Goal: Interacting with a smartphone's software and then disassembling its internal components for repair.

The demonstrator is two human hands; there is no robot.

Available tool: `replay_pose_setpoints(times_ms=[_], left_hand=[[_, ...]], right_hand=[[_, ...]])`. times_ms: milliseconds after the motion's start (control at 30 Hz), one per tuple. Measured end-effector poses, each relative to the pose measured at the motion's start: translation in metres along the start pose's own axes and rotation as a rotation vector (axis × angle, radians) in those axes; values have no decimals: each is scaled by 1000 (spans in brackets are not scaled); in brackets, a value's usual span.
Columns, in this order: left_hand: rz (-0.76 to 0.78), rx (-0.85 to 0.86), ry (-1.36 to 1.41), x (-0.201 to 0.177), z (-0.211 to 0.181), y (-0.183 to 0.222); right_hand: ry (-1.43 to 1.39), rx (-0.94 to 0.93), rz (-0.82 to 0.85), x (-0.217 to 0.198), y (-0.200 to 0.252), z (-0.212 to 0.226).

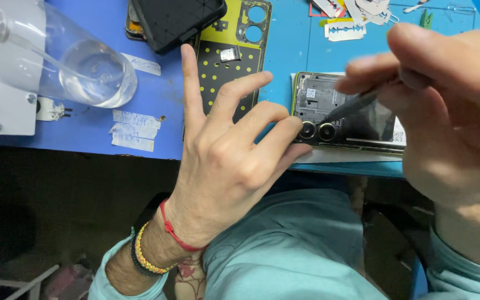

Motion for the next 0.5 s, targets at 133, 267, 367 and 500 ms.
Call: replay_pose_setpoints(times_ms=[133,267,367,500], left_hand=[[7,2,3,0,0,-1],[2,4,-11,0,0,0],[0,1,-5,0,-1,-1],[7,-3,-8,0,-1,-1]], right_hand=[[182,-199,10,-15,-1,-27],[53,-107,-4,-5,-6,-14],[-130,38,-21,5,-10,5],[-58,140,-52,5,-7,13]])
Point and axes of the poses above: each hand's wrist, its own y-axis away from the middle knuckle, its own x-axis out of the palm, z = x × y, the point moved 1 cm from there along -y, towards the middle knuckle, and after that the axes turned 5 degrees about z, right-handed, at the moved point
